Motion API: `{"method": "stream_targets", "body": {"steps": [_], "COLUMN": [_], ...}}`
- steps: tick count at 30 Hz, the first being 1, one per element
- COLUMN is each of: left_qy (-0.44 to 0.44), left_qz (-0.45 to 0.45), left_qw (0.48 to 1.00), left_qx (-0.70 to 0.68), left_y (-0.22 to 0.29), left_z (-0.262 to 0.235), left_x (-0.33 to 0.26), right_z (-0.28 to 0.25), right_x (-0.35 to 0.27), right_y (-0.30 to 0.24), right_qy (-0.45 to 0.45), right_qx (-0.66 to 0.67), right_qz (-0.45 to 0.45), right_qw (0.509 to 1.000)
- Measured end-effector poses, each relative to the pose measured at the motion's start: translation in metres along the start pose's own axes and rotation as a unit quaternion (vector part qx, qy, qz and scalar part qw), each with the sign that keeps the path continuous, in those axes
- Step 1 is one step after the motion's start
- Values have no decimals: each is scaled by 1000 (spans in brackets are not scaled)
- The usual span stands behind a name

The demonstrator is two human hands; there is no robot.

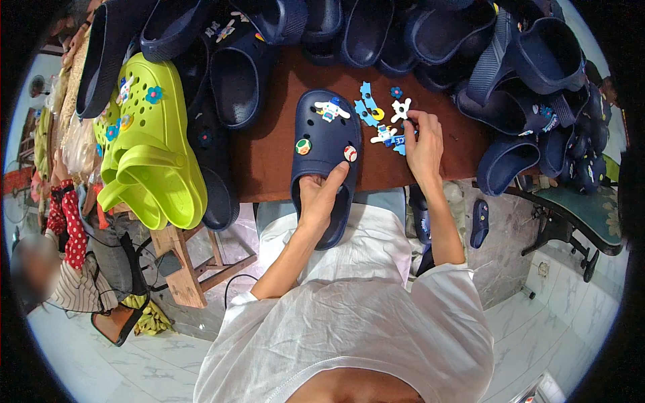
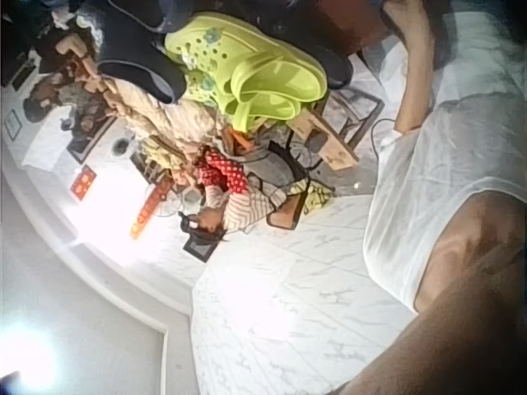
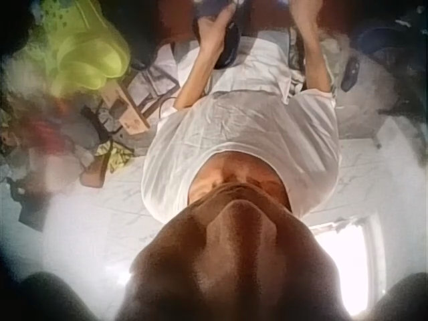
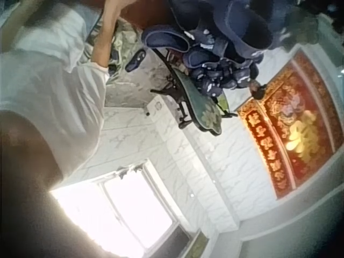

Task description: Attaching decorative charms into the holes of plastic clogs at a shoe manufacturing facility.

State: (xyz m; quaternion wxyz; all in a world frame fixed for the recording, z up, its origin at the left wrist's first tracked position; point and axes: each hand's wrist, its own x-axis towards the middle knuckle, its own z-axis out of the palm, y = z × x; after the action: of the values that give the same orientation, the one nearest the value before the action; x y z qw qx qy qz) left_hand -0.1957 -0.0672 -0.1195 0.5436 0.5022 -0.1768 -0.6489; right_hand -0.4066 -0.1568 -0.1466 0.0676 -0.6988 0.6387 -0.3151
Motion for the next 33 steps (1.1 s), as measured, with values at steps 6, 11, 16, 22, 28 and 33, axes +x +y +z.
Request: {"method": "stream_targets", "body": {"steps": [6, 11, 16, 22, 28, 33], "left_qy": [14, 13, 0, -11, -11, -32], "left_qz": [-2, 6, 4, -5, -15, -10], "left_qw": [1000, 1000, 1000, 1000, 1000, 999], "left_qx": [-15, -8, -16, -13, -13, -29], "left_y": [3, 0, -2, -4, -8, -2], "left_z": [5, 4, 4, 3, 2, 3], "left_x": [-3, -4, -8, -6, -5, -5], "right_z": [-1, 9, 19, 21, 19, 19], "right_x": [-1, 8, 14, 21, 25, 28], "right_y": [-17, -26, -28, -23, -22, -23], "right_qy": [-6, -40, -63, -99, -98, -108], "right_qx": [21, 36, 27, 37, 54, 35], "right_qz": [-42, -76, -83, -58, -41, -55], "right_qw": [999, 996, 994, 993, 993, 992]}}
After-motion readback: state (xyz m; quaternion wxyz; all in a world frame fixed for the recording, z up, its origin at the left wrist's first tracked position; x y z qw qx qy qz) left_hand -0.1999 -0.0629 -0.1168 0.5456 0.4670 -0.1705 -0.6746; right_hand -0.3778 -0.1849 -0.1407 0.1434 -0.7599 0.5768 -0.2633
